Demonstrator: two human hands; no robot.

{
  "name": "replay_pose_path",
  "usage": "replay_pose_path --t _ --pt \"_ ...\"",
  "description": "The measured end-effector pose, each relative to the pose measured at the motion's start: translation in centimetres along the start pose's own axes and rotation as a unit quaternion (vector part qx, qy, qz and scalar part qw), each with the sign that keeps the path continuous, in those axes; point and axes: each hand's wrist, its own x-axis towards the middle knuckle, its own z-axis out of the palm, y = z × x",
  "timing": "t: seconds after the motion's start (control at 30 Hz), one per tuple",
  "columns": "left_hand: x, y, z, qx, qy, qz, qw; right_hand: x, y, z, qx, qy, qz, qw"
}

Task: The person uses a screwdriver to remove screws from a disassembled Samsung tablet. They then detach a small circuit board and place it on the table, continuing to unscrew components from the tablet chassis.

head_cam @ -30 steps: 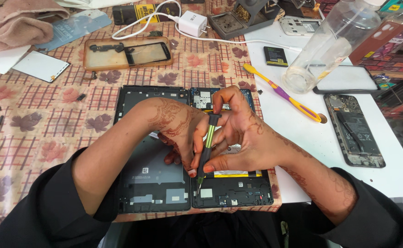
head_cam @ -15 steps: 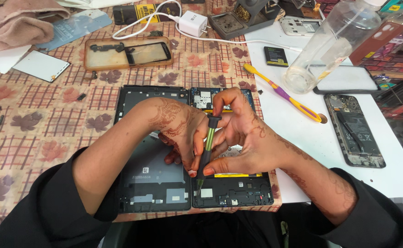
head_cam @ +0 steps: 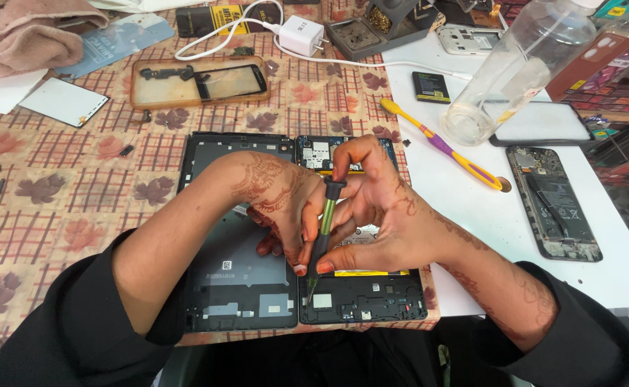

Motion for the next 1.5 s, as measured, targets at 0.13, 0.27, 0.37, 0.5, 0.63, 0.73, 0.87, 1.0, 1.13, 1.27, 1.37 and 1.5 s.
replay_pose_path --t 0.13,0.27,0.37,0.5,0.63,0.73,0.87,1.0,1.13,1.27,1.37,1.5 --pt "0.0 0.2 0.0 0.005 0.003 -0.001 1.0 0.0 -0.1 -0.1 0.01 0.013 -0.009 1.0" --pt "-0.3 0.5 0.0 0.023 0.014 -0.008 1.0 -0.3 0.0 0.1 0.0 0.058 -0.015 0.998" --pt "-0.4 0.7 0.0 0.029 0.018 -0.009 0.999 -0.4 0.4 0.5 -0.011 0.069 -0.031 0.997" --pt "-0.5 0.8 0.0 0.04 0.022 -0.032 0.998 -0.6 0.9 0.7 -0.045 0.071 -0.045 0.995" --pt "-0.6 0.8 0.1 0.055 0.029 -0.053 0.997 -0.7 1.2 0.7 -0.042 0.062 -0.035 0.997" --pt "-0.4 0.9 0.2 0.082 0.032 -0.072 0.994 -0.6 1.4 0.7 -0.029 0.058 -0.041 0.997" --pt "-0.4 1.0 0.2 0.08 0.032 -0.078 0.993 -0.6 1.5 0.8 -0.052 0.065 -0.039 0.996" --pt "-0.3 1.0 0.2 0.074 0.035 -0.099 0.992 -0.6 1.6 0.8 -0.05 0.065 -0.034 0.996" --pt "-0.4 1.0 0.2 0.076 0.032 -0.091 0.992 -0.6 1.7 0.8 -0.061 0.065 -0.035 0.995" --pt "-0.5 1.0 0.3 0.077 0.044 -0.11 0.99 -0.5 1.8 0.8 -0.054 0.056 -0.037 0.996" --pt "-0.6 1.1 0.3 0.077 0.057 -0.121 0.988 -0.5 1.7 0.8 -0.057 0.055 -0.036 0.996" --pt "-0.5 1.0 0.2 0.076 0.054 -0.111 0.989 -0.6 1.5 1.0 -0.101 0.06 -0.052 0.992"
